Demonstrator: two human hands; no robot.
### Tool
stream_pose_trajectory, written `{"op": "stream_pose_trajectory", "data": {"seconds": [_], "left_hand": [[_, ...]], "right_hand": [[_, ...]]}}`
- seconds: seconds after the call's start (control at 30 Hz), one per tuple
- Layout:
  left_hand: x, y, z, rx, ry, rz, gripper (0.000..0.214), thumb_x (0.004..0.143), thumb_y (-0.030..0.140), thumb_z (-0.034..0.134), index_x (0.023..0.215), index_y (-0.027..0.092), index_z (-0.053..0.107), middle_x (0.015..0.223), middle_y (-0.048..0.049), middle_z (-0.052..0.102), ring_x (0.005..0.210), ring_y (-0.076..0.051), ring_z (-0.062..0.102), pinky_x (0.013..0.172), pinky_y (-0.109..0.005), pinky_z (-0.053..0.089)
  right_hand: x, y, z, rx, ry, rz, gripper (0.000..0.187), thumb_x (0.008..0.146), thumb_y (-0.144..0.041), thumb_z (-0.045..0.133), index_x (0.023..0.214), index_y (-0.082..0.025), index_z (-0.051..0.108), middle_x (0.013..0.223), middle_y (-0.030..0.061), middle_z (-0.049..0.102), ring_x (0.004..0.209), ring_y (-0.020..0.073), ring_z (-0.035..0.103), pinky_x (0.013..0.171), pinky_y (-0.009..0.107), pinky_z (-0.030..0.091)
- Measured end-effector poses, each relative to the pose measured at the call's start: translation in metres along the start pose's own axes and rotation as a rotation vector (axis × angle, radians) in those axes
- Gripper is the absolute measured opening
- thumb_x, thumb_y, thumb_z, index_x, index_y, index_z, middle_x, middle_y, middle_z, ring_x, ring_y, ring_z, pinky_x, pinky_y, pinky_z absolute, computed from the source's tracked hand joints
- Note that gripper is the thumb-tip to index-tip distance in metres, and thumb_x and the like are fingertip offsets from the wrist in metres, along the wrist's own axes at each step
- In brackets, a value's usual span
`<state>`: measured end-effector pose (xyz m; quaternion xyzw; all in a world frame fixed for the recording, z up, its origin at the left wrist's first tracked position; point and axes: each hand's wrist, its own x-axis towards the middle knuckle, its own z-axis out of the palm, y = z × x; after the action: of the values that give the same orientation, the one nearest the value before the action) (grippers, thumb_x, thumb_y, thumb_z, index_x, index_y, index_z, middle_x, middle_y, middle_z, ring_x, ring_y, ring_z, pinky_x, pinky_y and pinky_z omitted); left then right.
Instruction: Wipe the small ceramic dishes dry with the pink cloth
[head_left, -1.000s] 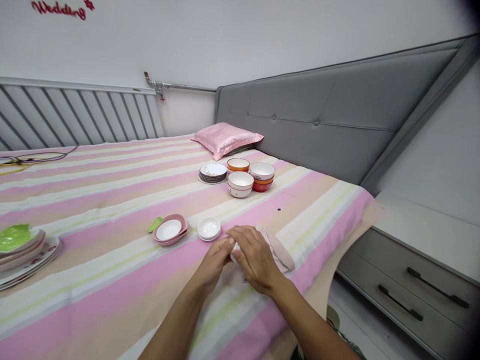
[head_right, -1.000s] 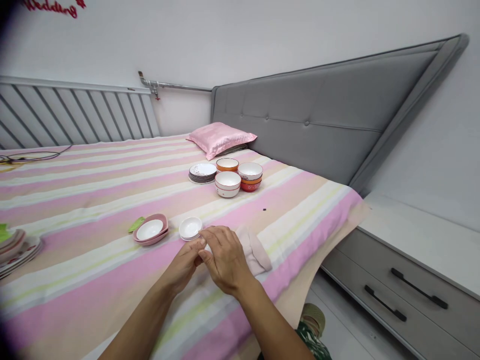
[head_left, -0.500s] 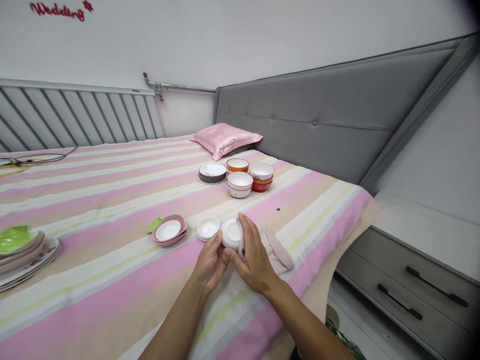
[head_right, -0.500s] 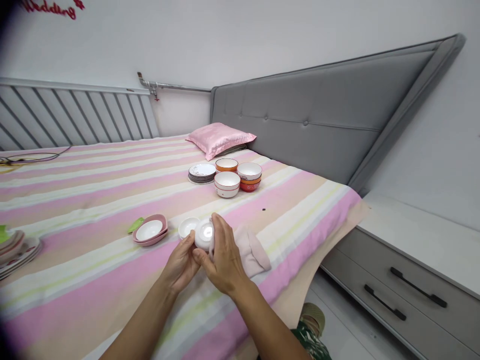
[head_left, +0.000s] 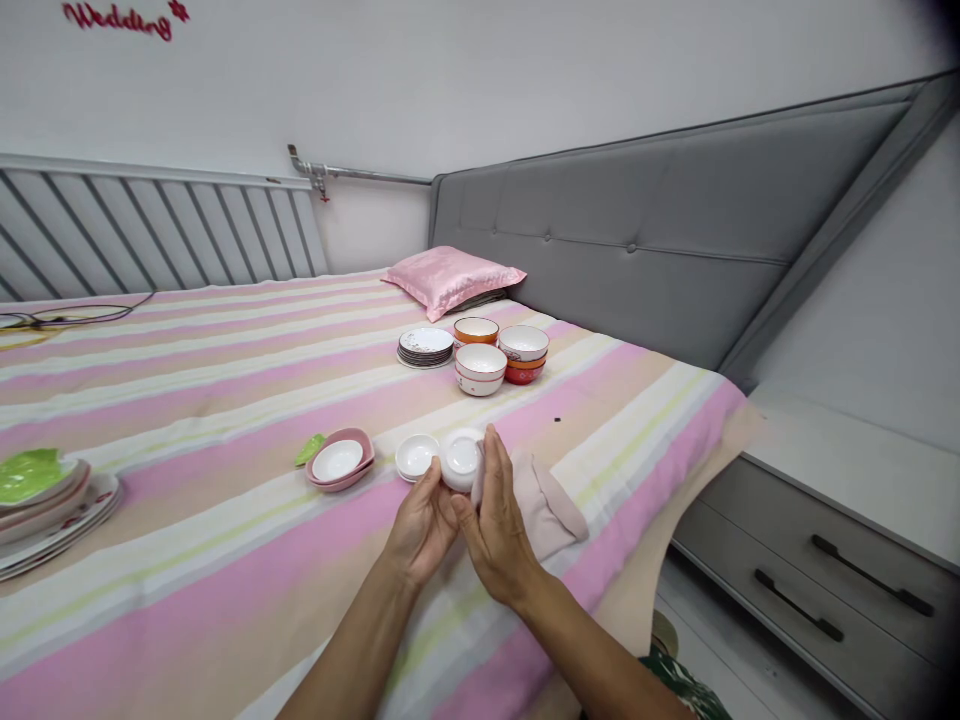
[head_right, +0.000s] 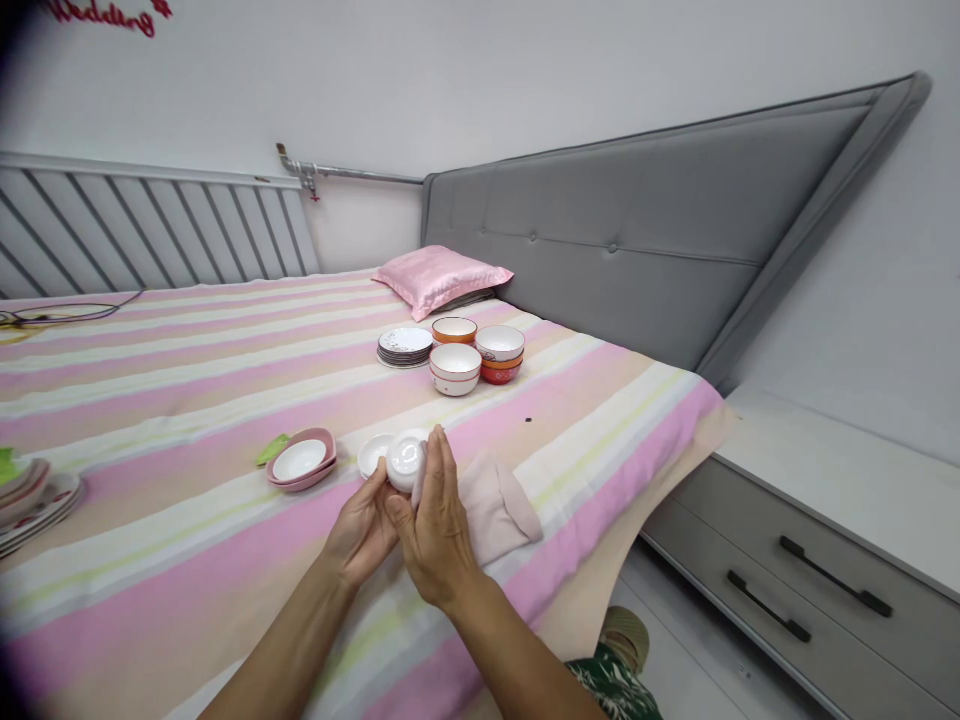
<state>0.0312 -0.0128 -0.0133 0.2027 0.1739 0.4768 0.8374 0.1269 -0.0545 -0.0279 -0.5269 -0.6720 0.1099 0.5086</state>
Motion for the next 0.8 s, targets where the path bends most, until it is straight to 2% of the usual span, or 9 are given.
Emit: {"op": "stream_pose_trajectory", "data": {"seconds": [0.13,0.3,0.6,0.67,0.8], "left_hand": [[-0.002,0.002,0.0,0.095,0.033,0.031,0.027,0.085,0.025,0.047,0.109,0.014,0.057,0.103,-0.0072,0.066,0.097,-0.018,0.06,0.087,-0.028,0.047],[-0.004,0.009,-0.002,0.217,0.037,0.014,0.018,0.082,0.026,0.052,0.093,0.014,0.061,0.09,-0.0053,0.067,0.08,-0.015,0.063,0.072,-0.025,0.052],[-0.006,0.021,-0.011,0.342,0.039,-0.069,0.018,0.078,0.027,0.059,0.087,0.012,0.061,0.072,-0.0026,0.061,0.065,-0.012,0.057,0.06,-0.021,0.047],[-0.006,0.023,-0.012,0.349,0.045,-0.097,0.017,0.077,0.026,0.06,0.085,0.012,0.061,0.07,-0.0024,0.061,0.064,-0.011,0.056,0.06,-0.021,0.046],[-0.005,0.024,-0.013,0.311,0.112,-0.111,0.015,0.077,0.025,0.06,0.087,0.013,0.061,0.074,-0.0024,0.063,0.068,-0.012,0.058,0.067,-0.023,0.047]], "right_hand": [[0.002,0.0,-0.003,0.037,0.058,-0.029,0.058,0.089,-0.028,0.035,0.139,-0.019,0.007,0.145,0.0096,0.016,0.133,0.0206,0.016,0.106,0.046,0.026],[0.004,-0.003,-0.01,0.054,0.035,-0.072,0.047,0.088,-0.026,0.037,0.133,-0.019,0.026,0.135,0.0101,0.034,0.127,0.0209,0.03,0.103,0.045,0.032],[0.005,-0.004,-0.015,0.069,-0.058,-0.108,0.046,0.084,-0.03,0.045,0.127,-0.017,0.035,0.124,0.0113,0.044,0.117,0.0214,0.041,0.098,0.041,0.038],[0.005,-0.004,-0.016,0.073,-0.098,-0.133,0.049,0.082,-0.034,0.049,0.126,-0.017,0.035,0.123,0.0118,0.045,0.116,0.0221,0.042,0.097,0.04,0.038],[0.007,-0.002,-0.015,0.062,-0.154,-0.196,0.073,0.067,-0.04,0.065,0.128,-0.017,0.033,0.124,0.0134,0.044,0.116,0.0258,0.041,0.095,0.042,0.04]]}}
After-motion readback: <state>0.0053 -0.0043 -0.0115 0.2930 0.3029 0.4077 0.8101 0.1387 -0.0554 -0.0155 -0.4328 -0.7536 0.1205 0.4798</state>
